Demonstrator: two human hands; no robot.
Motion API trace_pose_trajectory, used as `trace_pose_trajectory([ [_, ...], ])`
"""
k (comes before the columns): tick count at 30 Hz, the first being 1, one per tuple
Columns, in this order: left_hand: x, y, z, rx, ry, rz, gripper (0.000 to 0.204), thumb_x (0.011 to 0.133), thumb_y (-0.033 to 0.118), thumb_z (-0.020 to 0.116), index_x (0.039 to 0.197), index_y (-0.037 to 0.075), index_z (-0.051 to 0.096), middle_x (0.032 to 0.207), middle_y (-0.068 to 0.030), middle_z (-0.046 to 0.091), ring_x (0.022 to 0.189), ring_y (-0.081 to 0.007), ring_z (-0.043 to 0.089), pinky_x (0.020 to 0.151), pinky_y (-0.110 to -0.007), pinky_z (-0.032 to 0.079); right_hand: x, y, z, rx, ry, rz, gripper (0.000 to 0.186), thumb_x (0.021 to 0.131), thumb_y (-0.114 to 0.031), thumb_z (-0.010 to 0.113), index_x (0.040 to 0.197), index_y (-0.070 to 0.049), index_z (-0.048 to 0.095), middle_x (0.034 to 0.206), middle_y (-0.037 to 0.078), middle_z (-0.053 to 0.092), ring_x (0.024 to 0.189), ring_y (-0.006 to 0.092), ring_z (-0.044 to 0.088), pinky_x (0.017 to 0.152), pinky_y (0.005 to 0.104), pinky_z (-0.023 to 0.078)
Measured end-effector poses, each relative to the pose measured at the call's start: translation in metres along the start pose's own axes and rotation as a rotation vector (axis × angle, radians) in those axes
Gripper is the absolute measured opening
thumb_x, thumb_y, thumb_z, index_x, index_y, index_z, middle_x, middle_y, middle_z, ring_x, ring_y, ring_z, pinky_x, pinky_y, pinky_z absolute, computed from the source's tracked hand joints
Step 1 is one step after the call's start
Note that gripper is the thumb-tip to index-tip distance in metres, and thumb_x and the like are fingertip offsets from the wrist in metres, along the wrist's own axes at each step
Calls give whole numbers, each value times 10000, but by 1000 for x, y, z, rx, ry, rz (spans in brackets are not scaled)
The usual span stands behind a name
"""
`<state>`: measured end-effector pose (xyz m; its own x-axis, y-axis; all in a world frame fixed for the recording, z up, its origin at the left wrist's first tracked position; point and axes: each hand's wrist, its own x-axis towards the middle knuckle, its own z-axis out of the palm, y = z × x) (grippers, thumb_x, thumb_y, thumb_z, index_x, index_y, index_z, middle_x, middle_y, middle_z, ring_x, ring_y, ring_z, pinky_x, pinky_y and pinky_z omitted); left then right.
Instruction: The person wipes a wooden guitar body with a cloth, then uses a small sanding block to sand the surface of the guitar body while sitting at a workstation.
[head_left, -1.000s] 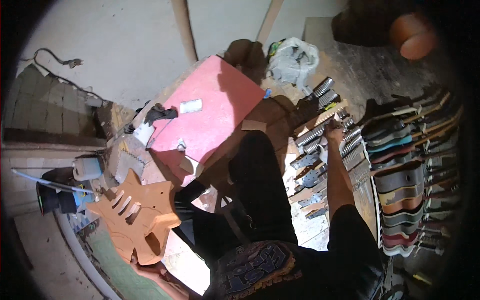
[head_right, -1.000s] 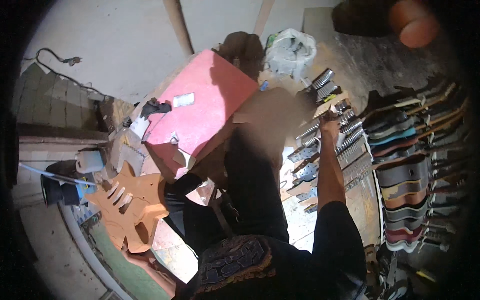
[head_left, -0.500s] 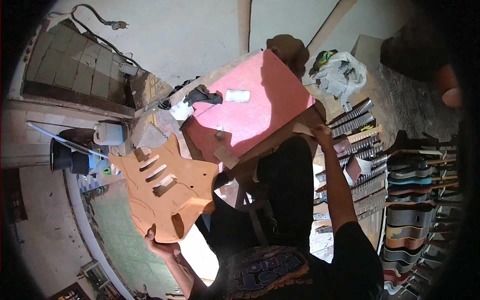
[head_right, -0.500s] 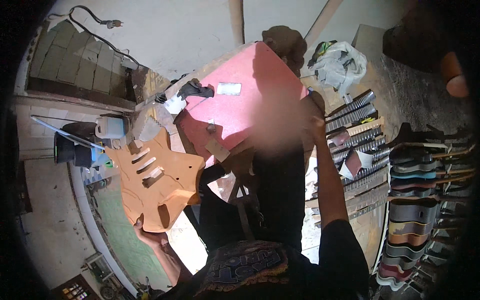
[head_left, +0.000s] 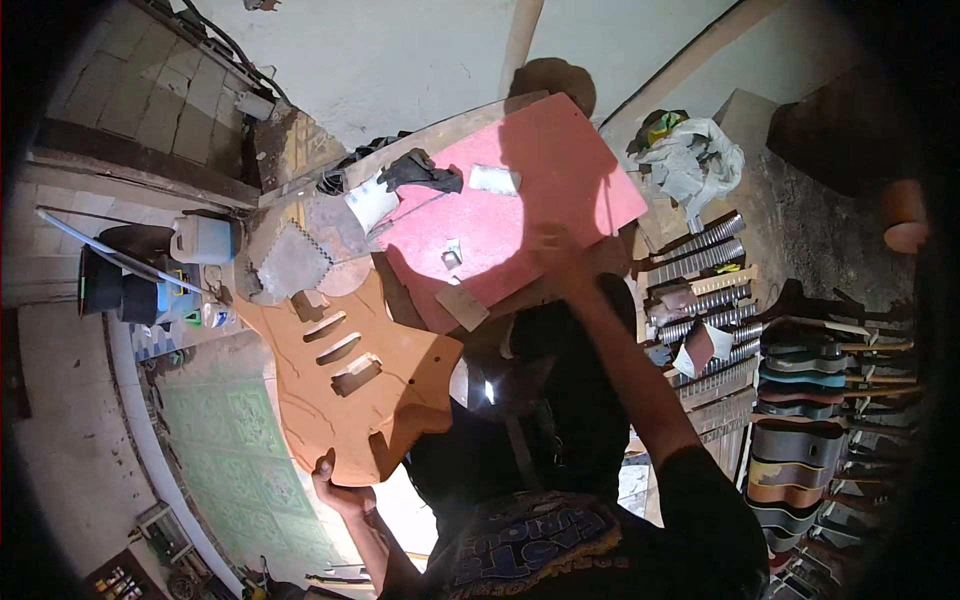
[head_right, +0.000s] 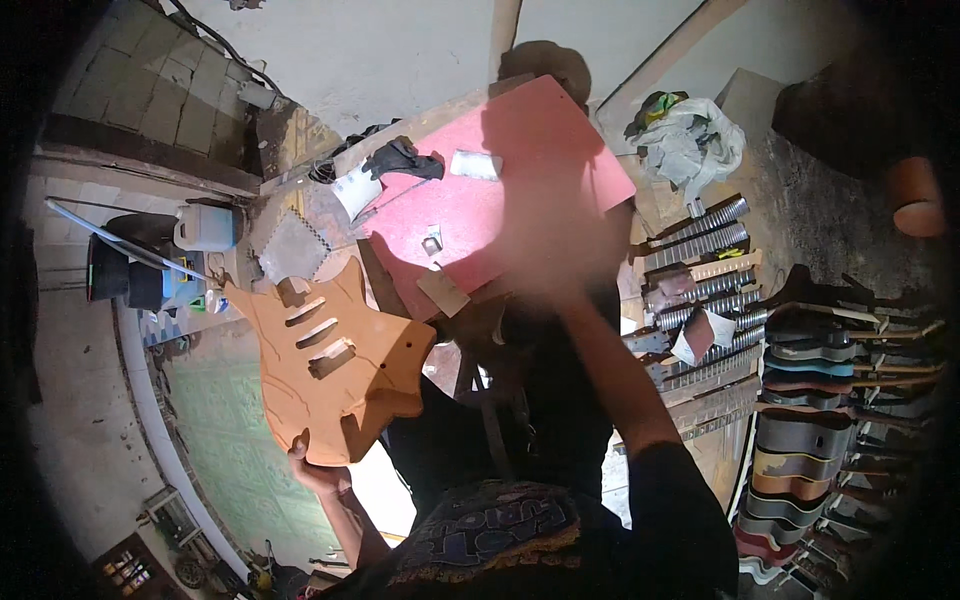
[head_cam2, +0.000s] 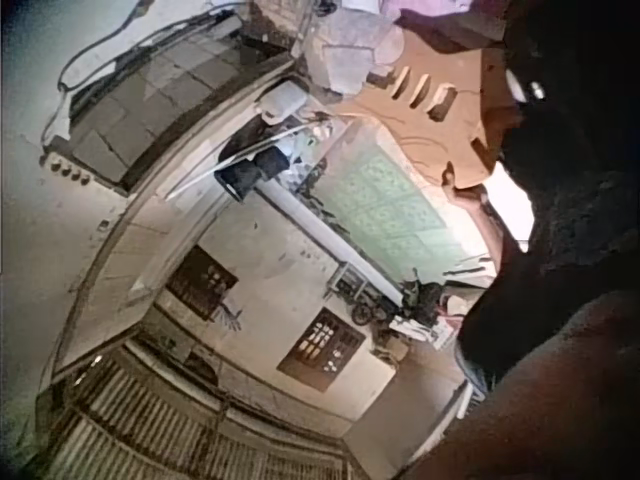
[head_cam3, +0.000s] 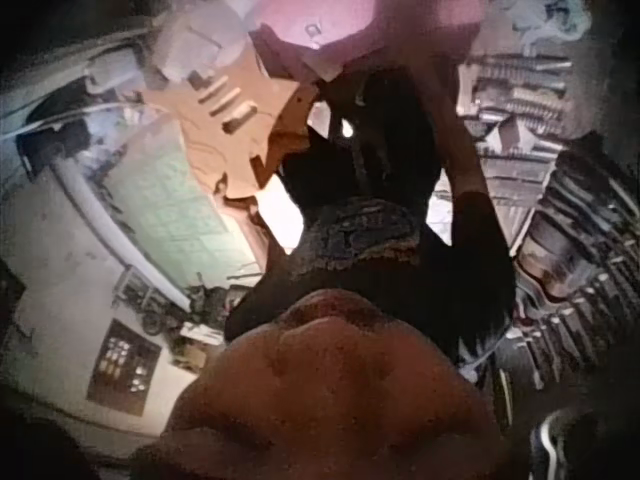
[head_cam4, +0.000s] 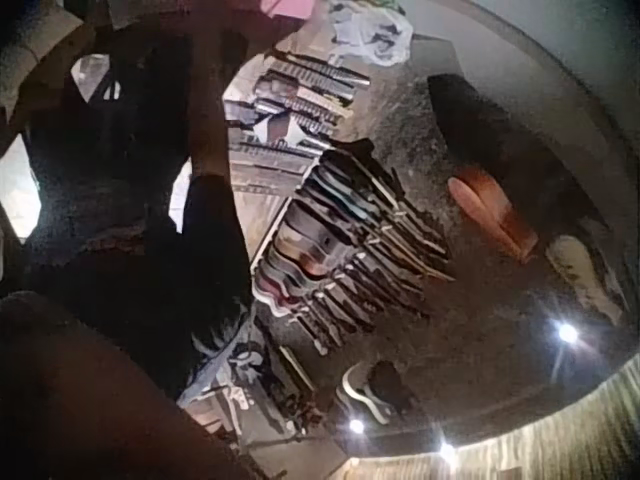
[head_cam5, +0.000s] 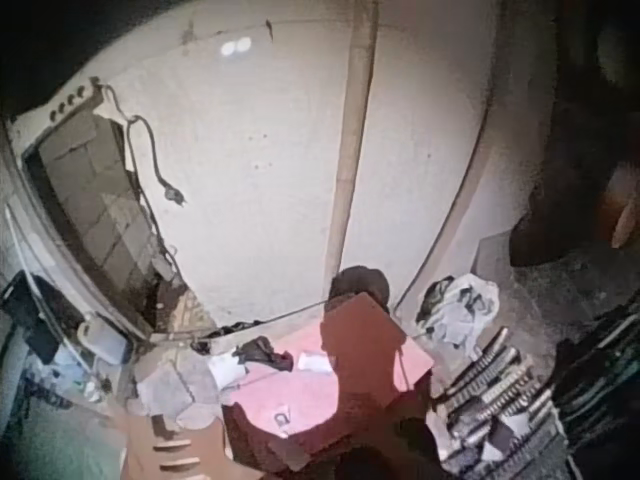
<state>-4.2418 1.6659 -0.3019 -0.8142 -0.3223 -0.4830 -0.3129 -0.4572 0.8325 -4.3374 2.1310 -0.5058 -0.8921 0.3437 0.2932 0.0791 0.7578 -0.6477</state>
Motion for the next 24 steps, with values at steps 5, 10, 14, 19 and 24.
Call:
trace_pose_trajectory([
  [5, -1, 7, -29, 15, -57, -97, 575, 816, 341, 652, 1274, 1, 575, 1266, -147, 609, 1156, -318, 592, 1001, -466, 479, 32, -116, 109, 202, -103, -304, 411, 806, -170, 738, 1185, -59, 622, 1321, 179, 546, 1167, 335, 550, 959, 452, 492],
  [10, -1, -12, -35, 236, -43, 140, 496, 805, 356, 653, 1167, 19, 624, 1166, -146, 645, 1105, -323, 610, 969, -472, 486, -28, -59, 174, 808, -594, 82, 313, 928, -253, 590, 1162, -46, 597, 1194, 217, 599, 968, 323, 611, 879, 447, 510],
  [14, 6, -13, -51, 284, 9, 103, 510, 751, 320, 658, 1161, 20, 611, 1224, -135, 615, 1139, -325, 580, 969, -474, 461, -43, -35, 161, 49, -647, 125, 321, 973, -289, 535, 1148, -28, 602, 1154, 190, 642, 977, 312, 659, 854, 447, 514],
  [19, 2, 6, -22, -43, 145, -173, 365, 707, 248, 654, 1019, 65, 608, 1109, -77, 625, 1111, -298, 585, 963, -464, 462, 54, -91, 99, 247, -532, 191, 311, 799, -130, 713, 1085, -24, 652, 982, 219, 679, 931, 353, 676, 811, 438, 529],
  [24, -1, -3, -21, -101, 161, -194, 399, 726, 277, 678, 1067, 81, 607, 1116, -90, 628, 1057, -297, 599, 899, -431, 489, 160, -130, 131, 386, -330, 115, 284, 718, -97, 786, 977, -23, 699, 944, 187, 693, 979, 333, 661, 874, 424, 508],
])
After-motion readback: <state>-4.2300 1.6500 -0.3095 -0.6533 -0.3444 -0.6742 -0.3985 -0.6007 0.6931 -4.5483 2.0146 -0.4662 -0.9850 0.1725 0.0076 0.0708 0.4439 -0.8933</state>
